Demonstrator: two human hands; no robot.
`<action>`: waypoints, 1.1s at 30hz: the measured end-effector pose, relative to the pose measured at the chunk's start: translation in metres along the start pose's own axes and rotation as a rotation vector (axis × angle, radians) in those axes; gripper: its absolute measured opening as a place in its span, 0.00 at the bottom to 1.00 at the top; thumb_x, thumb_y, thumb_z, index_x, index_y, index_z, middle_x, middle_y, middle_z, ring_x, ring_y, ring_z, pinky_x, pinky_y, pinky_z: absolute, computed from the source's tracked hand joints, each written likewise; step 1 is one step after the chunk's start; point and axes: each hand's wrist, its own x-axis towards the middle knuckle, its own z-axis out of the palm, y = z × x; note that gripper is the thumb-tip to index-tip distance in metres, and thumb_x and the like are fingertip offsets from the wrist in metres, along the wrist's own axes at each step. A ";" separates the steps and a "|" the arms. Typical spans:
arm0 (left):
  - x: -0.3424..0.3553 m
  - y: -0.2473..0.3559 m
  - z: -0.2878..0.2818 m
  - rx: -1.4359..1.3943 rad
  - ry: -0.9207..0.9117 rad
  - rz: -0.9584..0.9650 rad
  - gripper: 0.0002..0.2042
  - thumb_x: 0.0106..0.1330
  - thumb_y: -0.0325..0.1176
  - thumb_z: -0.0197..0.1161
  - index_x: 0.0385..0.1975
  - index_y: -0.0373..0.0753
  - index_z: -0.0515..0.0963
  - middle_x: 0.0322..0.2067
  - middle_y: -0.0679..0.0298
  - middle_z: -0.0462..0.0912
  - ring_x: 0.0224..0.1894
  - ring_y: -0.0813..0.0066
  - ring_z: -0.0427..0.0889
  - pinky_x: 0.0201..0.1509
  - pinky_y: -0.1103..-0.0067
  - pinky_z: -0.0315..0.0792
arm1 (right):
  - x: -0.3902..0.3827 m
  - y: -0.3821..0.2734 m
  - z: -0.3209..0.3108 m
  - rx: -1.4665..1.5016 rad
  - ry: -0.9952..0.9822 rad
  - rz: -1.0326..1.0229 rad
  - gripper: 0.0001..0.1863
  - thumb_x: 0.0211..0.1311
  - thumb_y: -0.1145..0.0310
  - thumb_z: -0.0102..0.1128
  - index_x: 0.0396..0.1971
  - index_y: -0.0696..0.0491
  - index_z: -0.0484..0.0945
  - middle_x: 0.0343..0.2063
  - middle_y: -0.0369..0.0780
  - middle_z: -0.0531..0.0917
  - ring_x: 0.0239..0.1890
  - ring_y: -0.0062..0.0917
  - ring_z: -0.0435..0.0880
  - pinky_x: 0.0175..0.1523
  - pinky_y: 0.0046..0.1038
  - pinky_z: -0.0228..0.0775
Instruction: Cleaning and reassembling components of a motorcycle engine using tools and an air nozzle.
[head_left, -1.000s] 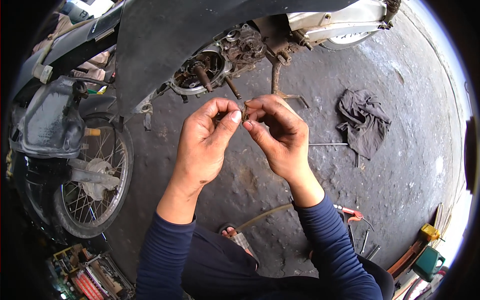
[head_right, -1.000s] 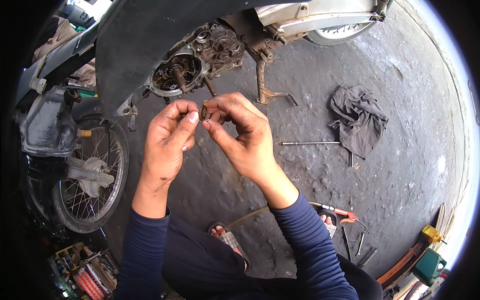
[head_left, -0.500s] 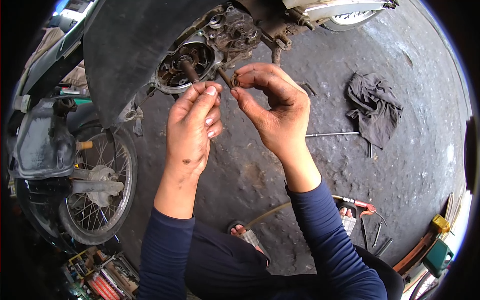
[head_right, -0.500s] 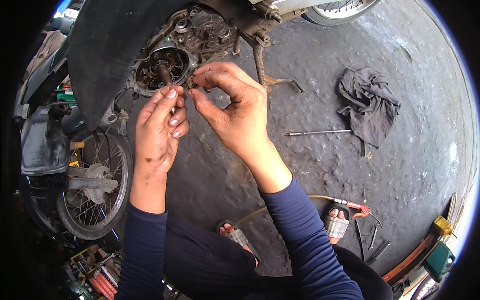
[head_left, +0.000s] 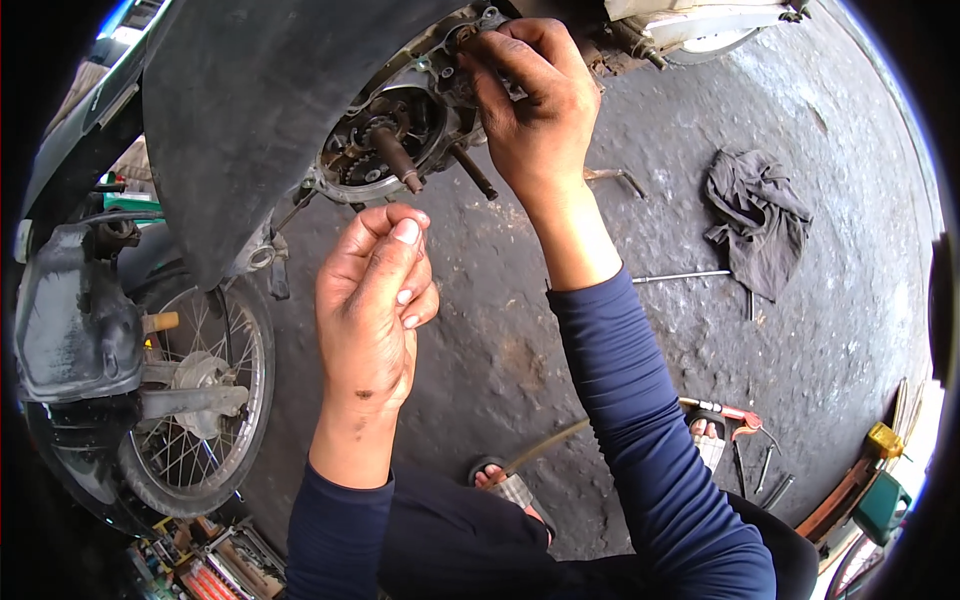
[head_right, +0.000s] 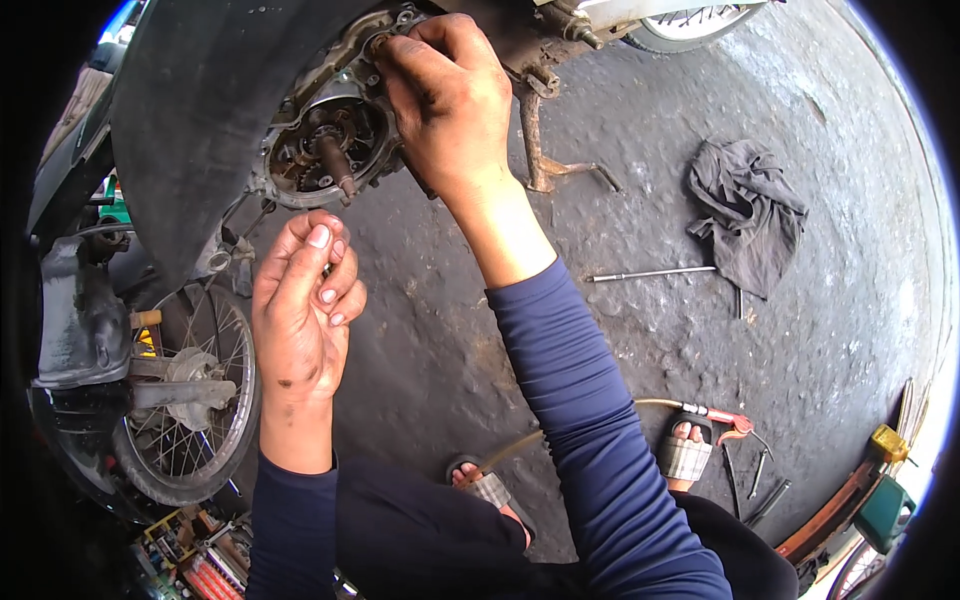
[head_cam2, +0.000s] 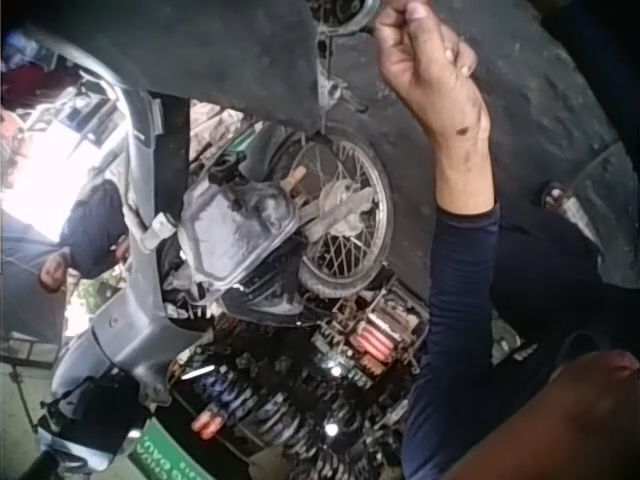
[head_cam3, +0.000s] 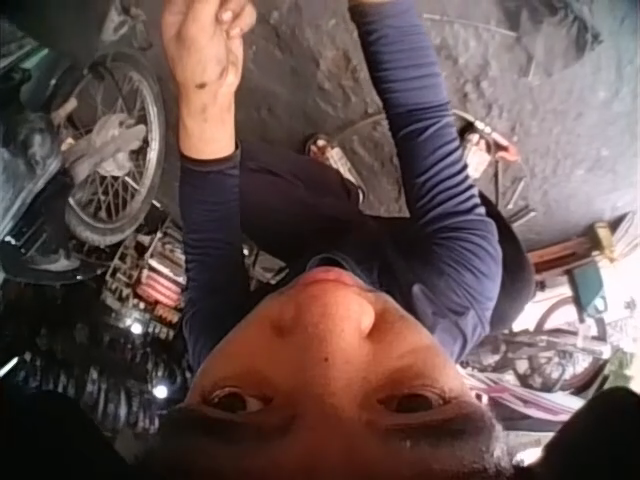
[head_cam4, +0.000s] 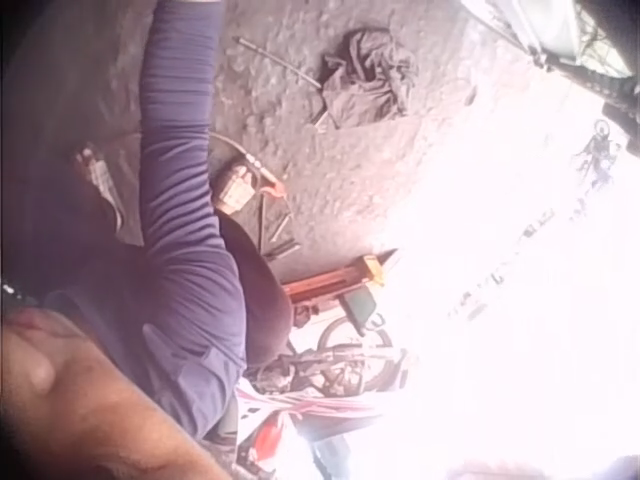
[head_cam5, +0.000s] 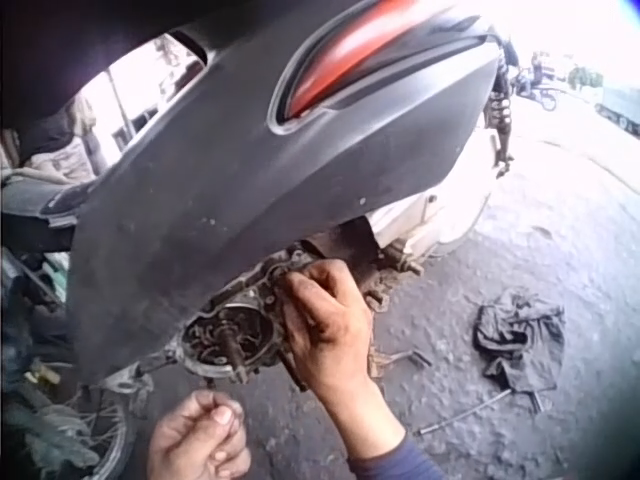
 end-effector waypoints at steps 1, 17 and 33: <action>0.000 0.001 -0.002 0.001 0.002 0.001 0.05 0.71 0.29 0.53 0.40 0.36 0.75 0.30 0.70 0.70 0.22 0.90 0.61 0.19 0.91 0.54 | 0.001 -0.001 0.001 0.002 0.000 0.001 0.11 0.46 0.78 0.70 0.33 0.55 0.84 0.32 0.39 0.79 0.32 0.28 0.82 0.39 0.25 0.74; -0.001 0.001 -0.007 0.021 -0.018 -0.013 0.05 0.71 0.29 0.53 0.40 0.36 0.74 0.30 0.70 0.70 0.21 0.91 0.59 0.19 0.91 0.54 | 0.009 -0.002 -0.002 -0.101 -0.098 -0.066 0.13 0.48 0.82 0.59 0.36 0.56 0.82 0.30 0.43 0.78 0.34 0.38 0.79 0.36 0.33 0.71; -0.003 0.003 -0.009 0.004 -0.032 -0.018 0.05 0.72 0.29 0.52 0.41 0.36 0.73 0.30 0.70 0.70 0.21 0.90 0.59 0.19 0.91 0.55 | 0.009 -0.014 -0.016 -0.270 -0.179 -0.025 0.12 0.51 0.78 0.58 0.38 0.57 0.82 0.30 0.48 0.79 0.35 0.43 0.80 0.38 0.37 0.71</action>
